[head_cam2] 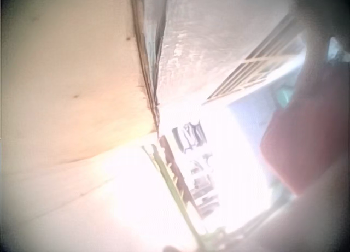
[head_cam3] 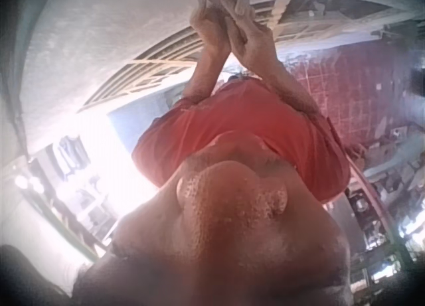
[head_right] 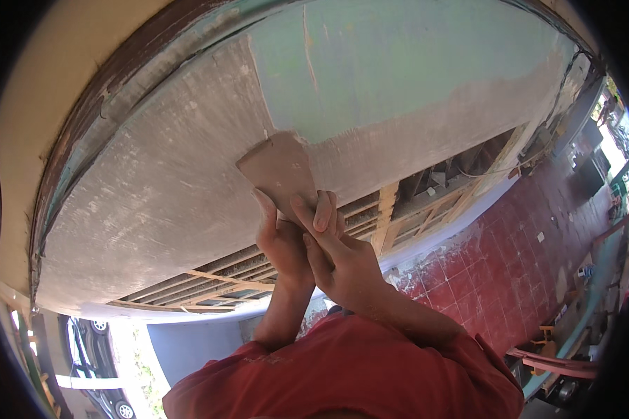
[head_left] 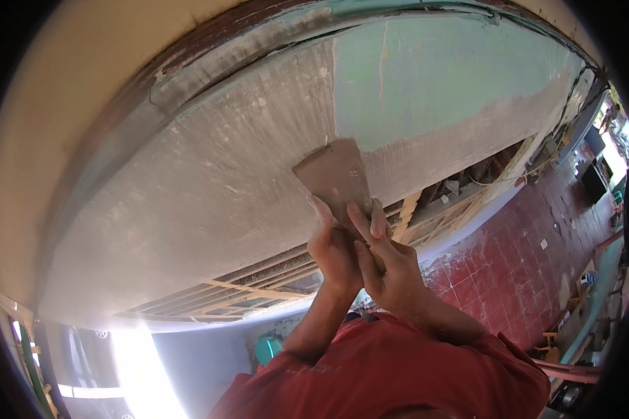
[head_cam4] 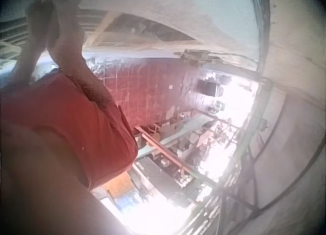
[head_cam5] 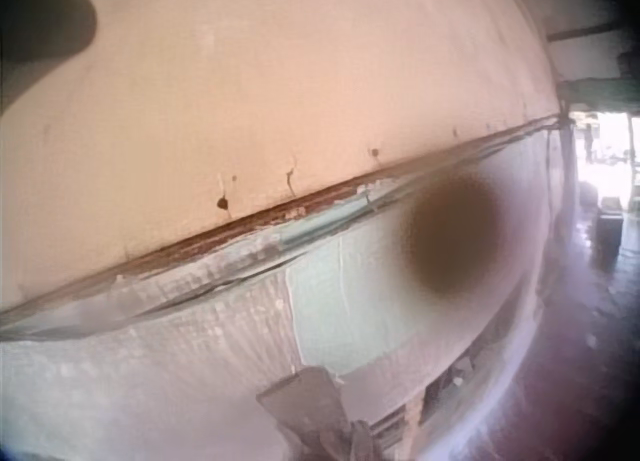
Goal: The person uses a trowel to apply and smooth plaster onto a ceiling surface. The camera is mounted on the person's head, providing a first-person view of the hands and tool as they work on the ceiling.
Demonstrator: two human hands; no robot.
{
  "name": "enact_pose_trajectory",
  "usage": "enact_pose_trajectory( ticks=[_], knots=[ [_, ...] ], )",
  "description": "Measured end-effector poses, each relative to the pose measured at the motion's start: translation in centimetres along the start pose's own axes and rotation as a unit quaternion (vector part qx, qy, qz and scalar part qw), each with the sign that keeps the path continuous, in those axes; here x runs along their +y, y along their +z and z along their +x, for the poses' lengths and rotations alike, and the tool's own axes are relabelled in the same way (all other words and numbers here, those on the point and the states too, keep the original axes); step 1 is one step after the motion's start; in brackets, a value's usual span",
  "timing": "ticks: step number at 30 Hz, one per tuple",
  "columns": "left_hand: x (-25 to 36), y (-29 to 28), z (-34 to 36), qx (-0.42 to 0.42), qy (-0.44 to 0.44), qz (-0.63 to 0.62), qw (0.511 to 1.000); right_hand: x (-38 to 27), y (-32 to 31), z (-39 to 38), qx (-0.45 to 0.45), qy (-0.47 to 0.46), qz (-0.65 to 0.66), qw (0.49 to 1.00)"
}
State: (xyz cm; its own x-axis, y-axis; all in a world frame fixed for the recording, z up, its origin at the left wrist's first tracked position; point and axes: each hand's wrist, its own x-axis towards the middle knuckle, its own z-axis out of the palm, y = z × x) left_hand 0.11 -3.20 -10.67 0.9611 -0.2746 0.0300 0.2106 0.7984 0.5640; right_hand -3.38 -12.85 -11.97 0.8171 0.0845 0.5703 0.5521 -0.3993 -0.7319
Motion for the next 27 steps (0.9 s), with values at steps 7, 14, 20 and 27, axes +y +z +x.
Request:
enact_pose_trajectory(
  ticks=[7, 14, 20, 27],
  knots=[
    [0.2, -0.9, -0.5, -0.053, 0.004, -0.062, 0.997, -0.8, 0.5, -0.7, 0.016, -0.015, -0.008, 1.000],
    [2.2, 1.4, -0.5, -0.031, -0.003, -0.036, 0.999, -3.3, -0.8, 1.1, -0.033, 0.061, 0.039, 0.997],
    [2.5, 1.4, -1.7, -0.016, -0.013, -0.007, 1.000, -4.1, -0.1, -0.1, -0.027, 0.077, 0.060, 0.995],
    [2.6, 1.3, -2.1, 0.016, -0.021, -0.023, 0.999, -4.3, 0.9, -0.6, 0.022, 0.043, 0.061, 0.997]
  ],
)
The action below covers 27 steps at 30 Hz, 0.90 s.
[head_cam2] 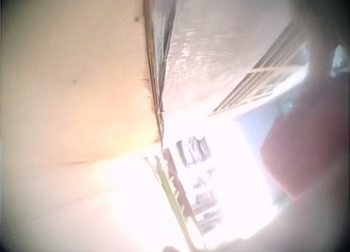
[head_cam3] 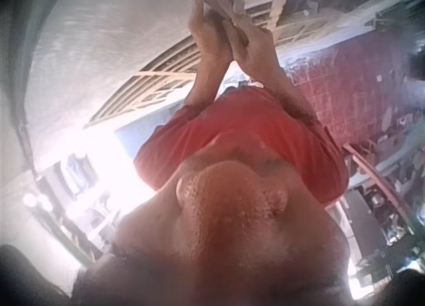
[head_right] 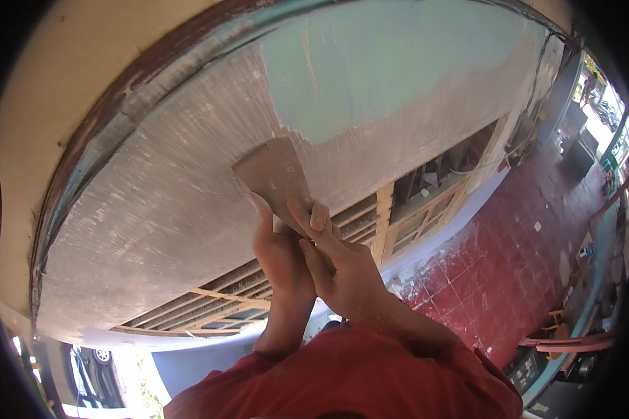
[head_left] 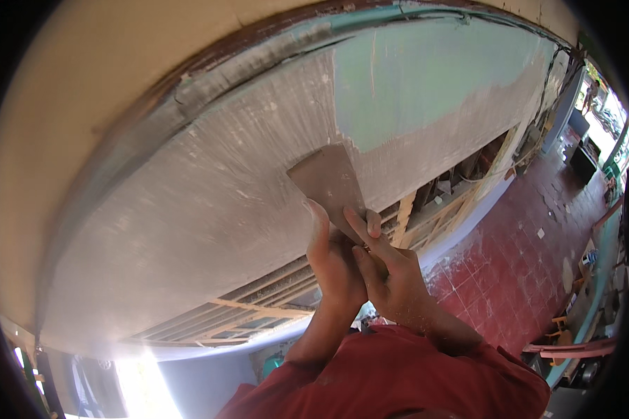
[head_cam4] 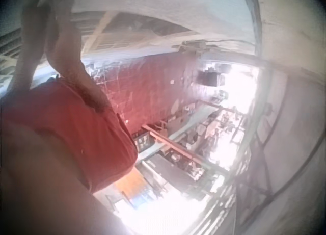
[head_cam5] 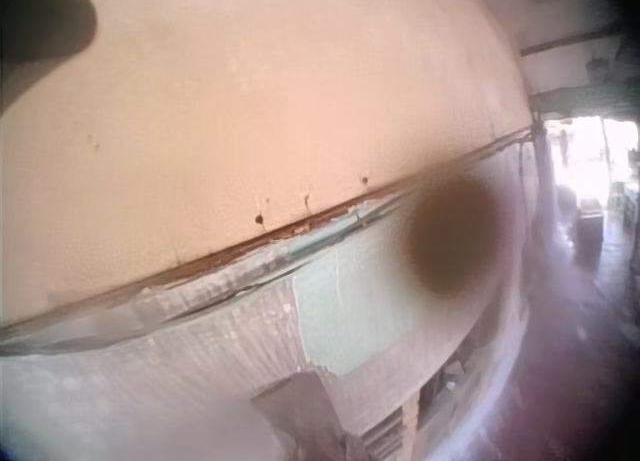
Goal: The person uses a trowel to apply and smooth plaster onto a ceiling surface. The camera is mounted on the person's head, providing a first-person view of the hands and tool as they work on the ceiling.
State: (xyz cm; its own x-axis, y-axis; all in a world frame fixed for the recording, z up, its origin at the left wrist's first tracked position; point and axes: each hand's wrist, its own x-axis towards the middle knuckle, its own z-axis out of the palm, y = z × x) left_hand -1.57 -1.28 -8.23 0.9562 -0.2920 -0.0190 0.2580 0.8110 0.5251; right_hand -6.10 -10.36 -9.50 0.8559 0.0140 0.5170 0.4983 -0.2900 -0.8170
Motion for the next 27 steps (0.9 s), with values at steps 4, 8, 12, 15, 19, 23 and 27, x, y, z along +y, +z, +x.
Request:
enact_pose_trajectory(
  ticks=[4, 8, 12, 15, 19, 23, 27],
  knots=[
    [1.0, 1.2, 2.2, -0.052, 0.001, -0.001, 0.999, -0.5, -0.8, 2.6, 0.005, -0.028, -0.061, 0.998],
    [0.9, 1.2, 1.1, -0.040, -0.026, 0.000, 0.999, -1.0, -1.0, 1.6, -0.014, 0.031, -0.031, 0.999],
    [0.6, 0.6, 0.3, -0.019, -0.009, 0.027, 0.999, -1.1, -0.7, 1.0, -0.009, 0.015, -0.018, 1.000],
    [0.2, 1.5, 0.1, -0.014, -0.008, -0.009, 1.000, -0.4, -0.9, 0.8, 0.016, -0.047, -0.045, 0.998],
    [0.1, 1.0, 0.1, -0.051, -0.003, 0.003, 0.999, -1.7, -1.0, 0.6, 0.009, 0.006, 0.002, 1.000],
    [0.0, -0.3, -1.2, -0.032, 0.009, 0.042, 0.999, -1.9, -1.1, -0.9, -0.040, 0.073, -0.038, 0.996],
    [-0.5, -0.7, -2.4, -0.038, 0.087, 0.188, 0.978, 1.5, 0.0, -3.5, 0.021, 0.020, -0.051, 0.998]
  ],
)
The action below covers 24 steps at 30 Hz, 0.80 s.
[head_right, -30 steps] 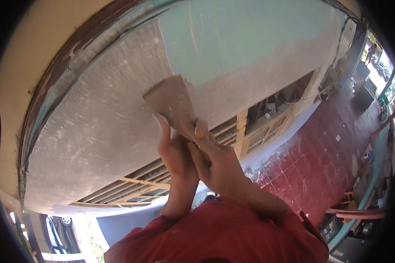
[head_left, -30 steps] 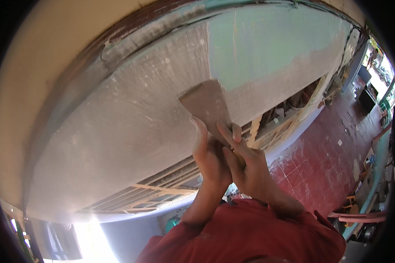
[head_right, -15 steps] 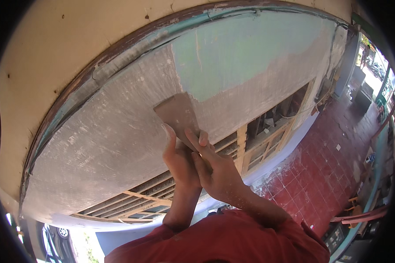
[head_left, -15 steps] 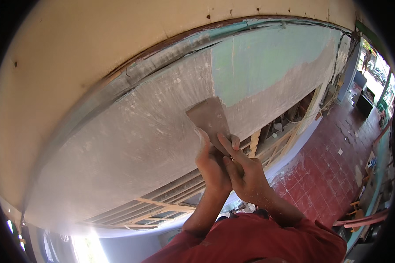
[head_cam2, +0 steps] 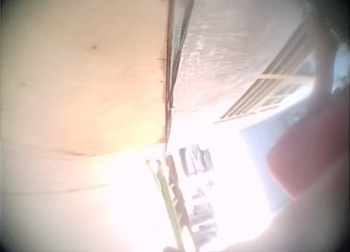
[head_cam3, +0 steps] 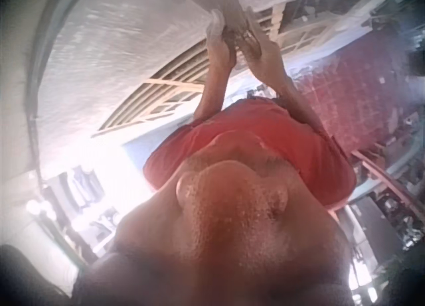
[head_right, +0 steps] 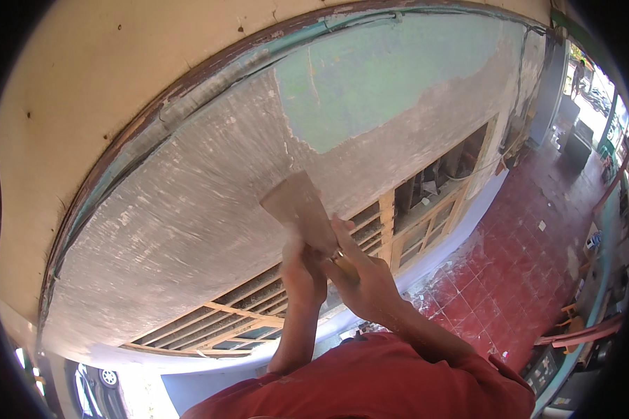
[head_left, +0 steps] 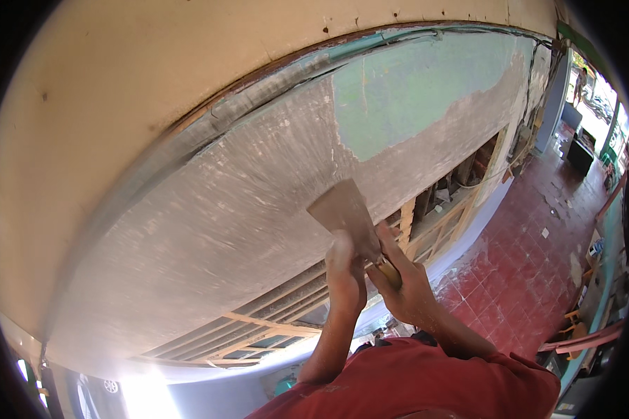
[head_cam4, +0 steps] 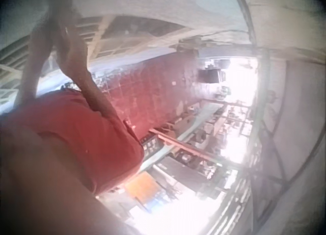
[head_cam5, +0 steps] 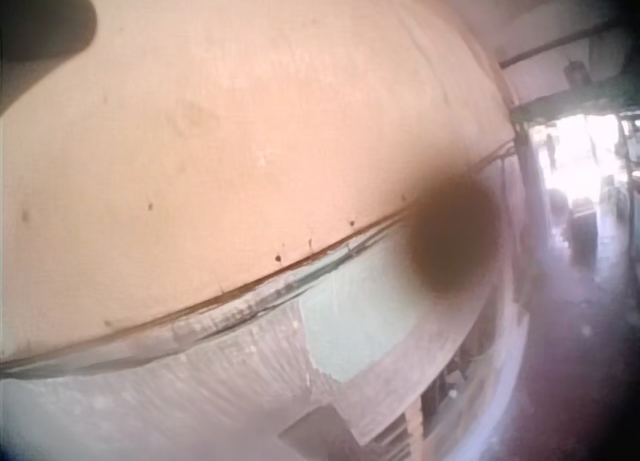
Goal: The person uses a trowel to apply and smooth plaster onto a ceiling surface. The camera is mounted on the person's head, providing a first-person view of the hands and tool as they work on the ceiling.
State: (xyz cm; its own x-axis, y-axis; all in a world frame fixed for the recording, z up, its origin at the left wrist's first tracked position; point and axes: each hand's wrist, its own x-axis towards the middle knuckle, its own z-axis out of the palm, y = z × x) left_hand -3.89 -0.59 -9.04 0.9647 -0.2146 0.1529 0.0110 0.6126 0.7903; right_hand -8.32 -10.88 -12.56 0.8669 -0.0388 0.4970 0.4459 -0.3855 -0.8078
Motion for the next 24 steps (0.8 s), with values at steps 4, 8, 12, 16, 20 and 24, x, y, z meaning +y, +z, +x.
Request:
enact_pose_trajectory(
  ticks=[4, 8, 12, 16, 20, 24],
  knots=[
    [-1.4, -3.2, 0.3, -0.066, 0.036, 0.241, 0.968, 1.2, -0.1, -2.4, -0.008, 0.155, 0.111, 0.982],
    [-2.4, -2.8, 1.1, -0.056, 0.026, 0.274, 0.960, 4.5, -1.6, -1.6, -0.188, 0.305, 0.149, 0.922],
    [-3.2, -2.1, 2.5, -0.064, 0.030, 0.265, 0.962, 4.9, -2.5, 0.1, -0.198, 0.289, 0.407, 0.844],
    [-3.9, -1.2, 3.4, 0.009, 0.031, 0.178, 0.983, 5.6, -2.8, 2.7, -0.214, 0.335, 0.486, 0.778],
    [-5.3, -1.2, 4.1, 0.032, 0.027, 0.189, 0.981, 5.5, -2.0, 4.0, -0.140, 0.322, 0.422, 0.836],
    [-6.6, -0.8, 4.3, 0.065, 0.045, 0.186, 0.979, 5.7, -3.6, 4.8, -0.210, 0.331, 0.399, 0.829]
  ],
)
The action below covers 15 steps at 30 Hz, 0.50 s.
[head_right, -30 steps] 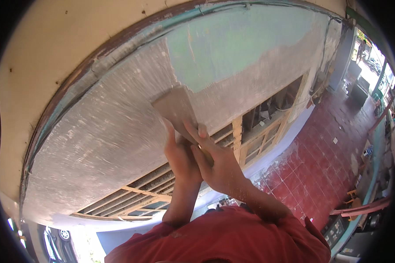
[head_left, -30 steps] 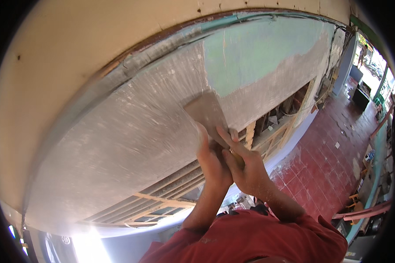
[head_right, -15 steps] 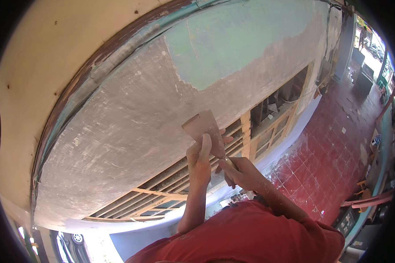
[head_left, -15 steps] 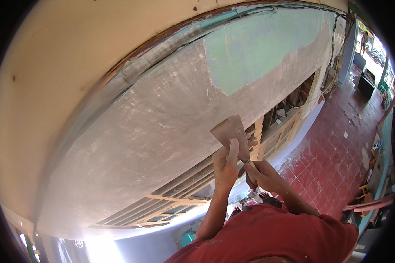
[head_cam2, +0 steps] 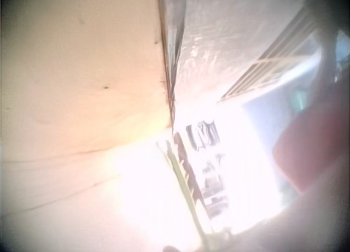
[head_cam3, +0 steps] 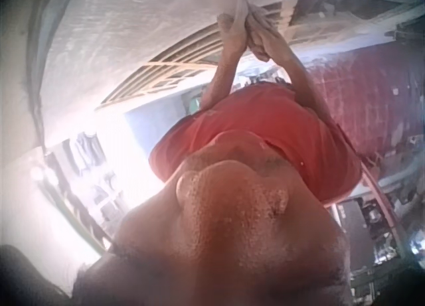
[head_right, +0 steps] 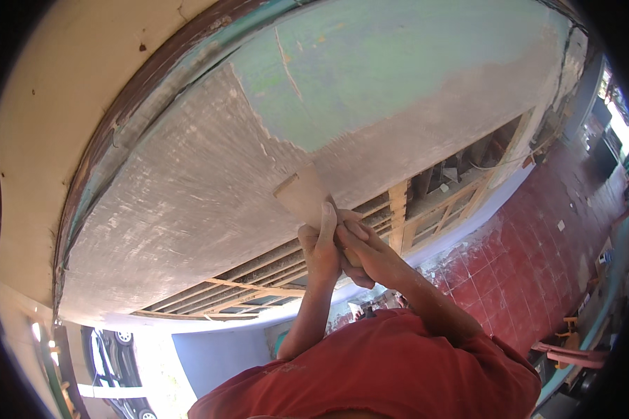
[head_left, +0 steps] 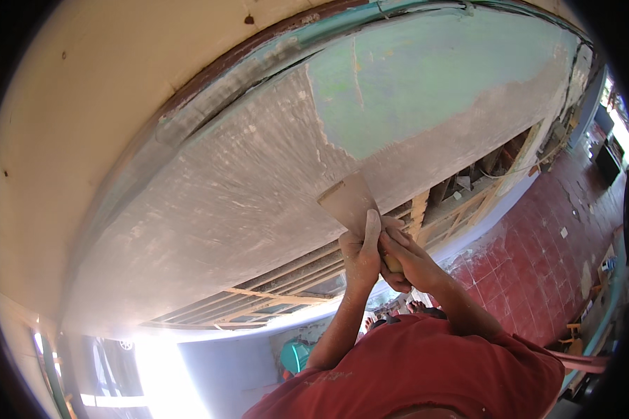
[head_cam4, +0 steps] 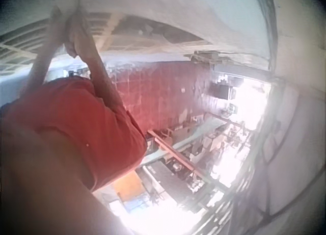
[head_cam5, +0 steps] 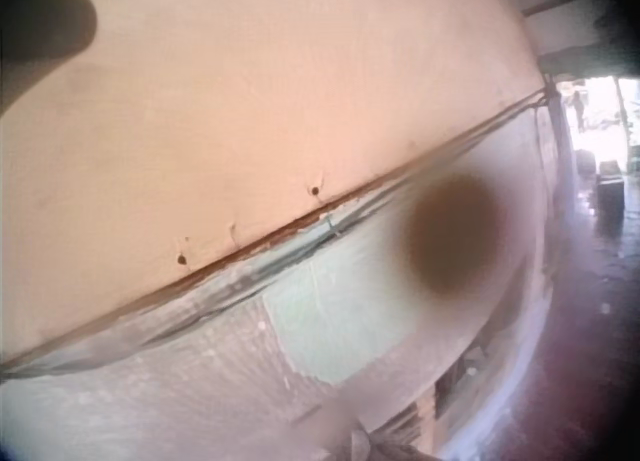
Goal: The person uses a trowel to apply and smooth plaster onto a ceiling surface. The camera is mounted on the person's head, providing a first-person view of the hands and tool as they work on the ceiling.
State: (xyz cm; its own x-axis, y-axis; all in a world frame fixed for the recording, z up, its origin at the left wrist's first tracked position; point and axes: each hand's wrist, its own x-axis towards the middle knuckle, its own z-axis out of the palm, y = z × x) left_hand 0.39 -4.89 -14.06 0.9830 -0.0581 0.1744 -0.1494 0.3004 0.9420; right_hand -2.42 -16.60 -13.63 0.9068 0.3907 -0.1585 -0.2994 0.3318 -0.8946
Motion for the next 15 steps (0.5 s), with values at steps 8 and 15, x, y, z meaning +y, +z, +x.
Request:
enact_pose_trajectory(
  ticks=[8, 15],
  knots=[
    [5.3, 2.9, 2.0, 0.076, 0.047, -0.029, 0.996, -6.3, 1.4, 0.5, -0.057, -0.004, 0.012, 0.998],
    [6.2, 4.0, 1.3, 0.139, 0.073, 0.075, 0.985, -6.4, 1.5, 0.5, -0.063, -0.011, -0.007, 0.998]
  ],
)
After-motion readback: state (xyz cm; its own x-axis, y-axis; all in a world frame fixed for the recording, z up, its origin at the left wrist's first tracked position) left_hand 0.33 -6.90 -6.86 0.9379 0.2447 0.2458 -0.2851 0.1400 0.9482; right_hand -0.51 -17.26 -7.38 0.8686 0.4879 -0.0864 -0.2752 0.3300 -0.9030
